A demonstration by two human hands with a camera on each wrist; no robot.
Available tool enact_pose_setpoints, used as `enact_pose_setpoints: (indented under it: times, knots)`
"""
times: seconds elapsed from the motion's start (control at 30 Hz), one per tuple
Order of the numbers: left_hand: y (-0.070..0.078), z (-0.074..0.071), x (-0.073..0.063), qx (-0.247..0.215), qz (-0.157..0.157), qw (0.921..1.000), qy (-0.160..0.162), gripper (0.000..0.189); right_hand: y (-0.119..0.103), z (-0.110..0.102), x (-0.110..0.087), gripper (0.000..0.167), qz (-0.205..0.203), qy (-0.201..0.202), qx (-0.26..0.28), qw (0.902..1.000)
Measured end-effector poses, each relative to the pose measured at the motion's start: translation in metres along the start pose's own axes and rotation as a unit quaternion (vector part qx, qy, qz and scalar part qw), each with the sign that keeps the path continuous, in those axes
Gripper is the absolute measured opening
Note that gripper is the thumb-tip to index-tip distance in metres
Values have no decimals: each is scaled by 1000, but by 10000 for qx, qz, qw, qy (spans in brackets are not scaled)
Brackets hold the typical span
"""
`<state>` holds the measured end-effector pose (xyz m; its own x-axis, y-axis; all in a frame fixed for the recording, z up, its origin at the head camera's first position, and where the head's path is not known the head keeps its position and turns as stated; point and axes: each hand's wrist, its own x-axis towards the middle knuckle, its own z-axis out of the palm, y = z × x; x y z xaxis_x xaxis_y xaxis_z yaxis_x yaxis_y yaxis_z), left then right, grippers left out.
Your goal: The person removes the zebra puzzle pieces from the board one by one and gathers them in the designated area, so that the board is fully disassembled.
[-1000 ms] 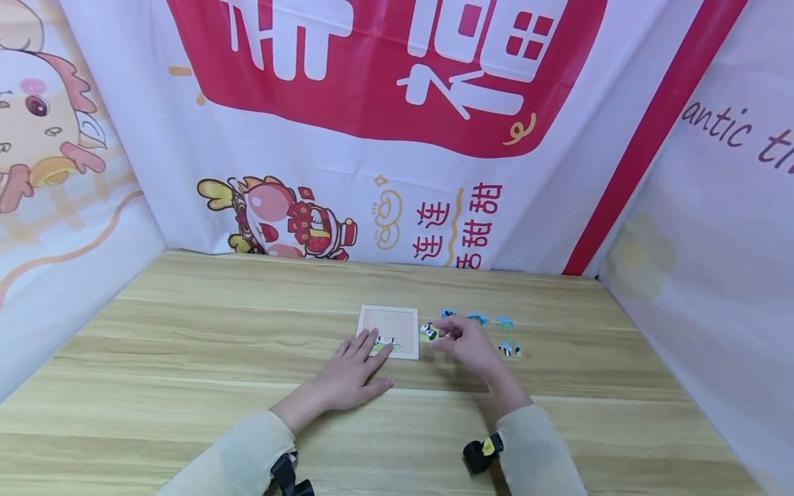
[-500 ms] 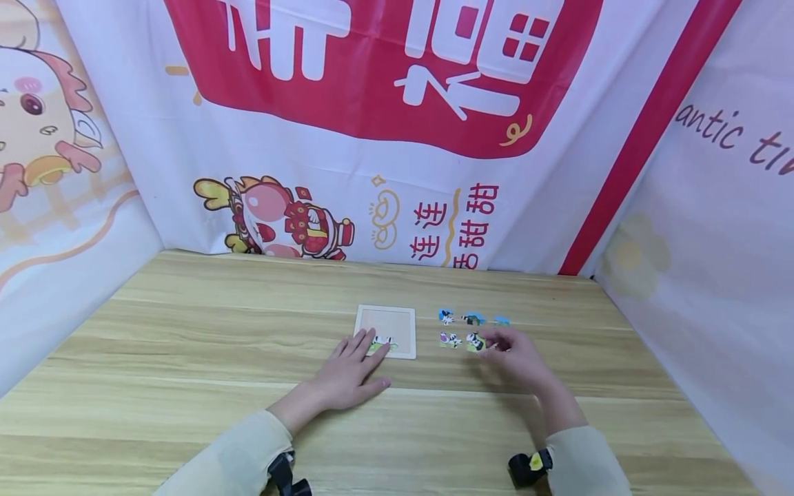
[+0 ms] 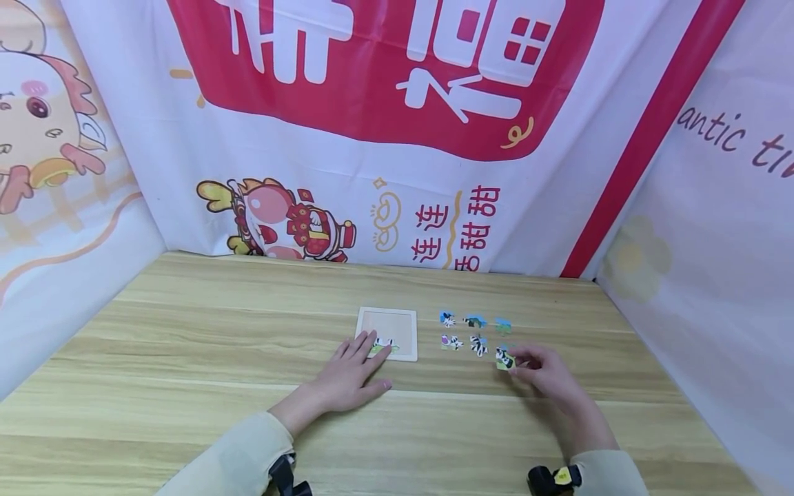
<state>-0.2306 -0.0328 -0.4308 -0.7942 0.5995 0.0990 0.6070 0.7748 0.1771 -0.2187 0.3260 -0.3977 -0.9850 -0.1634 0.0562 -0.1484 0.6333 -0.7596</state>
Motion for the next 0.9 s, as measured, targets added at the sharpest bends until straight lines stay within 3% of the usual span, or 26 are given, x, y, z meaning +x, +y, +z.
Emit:
enact_pose_setpoints:
  times: [0.53,0.9]
  knots:
    - [0,2,0,-75,52,9999,106,63,18,-1,-8,32,325,-90,-348,9988]
    - [-2,4,1,-36,40,9999,125,64,18,1,-7,36,658,-198,-390,9969]
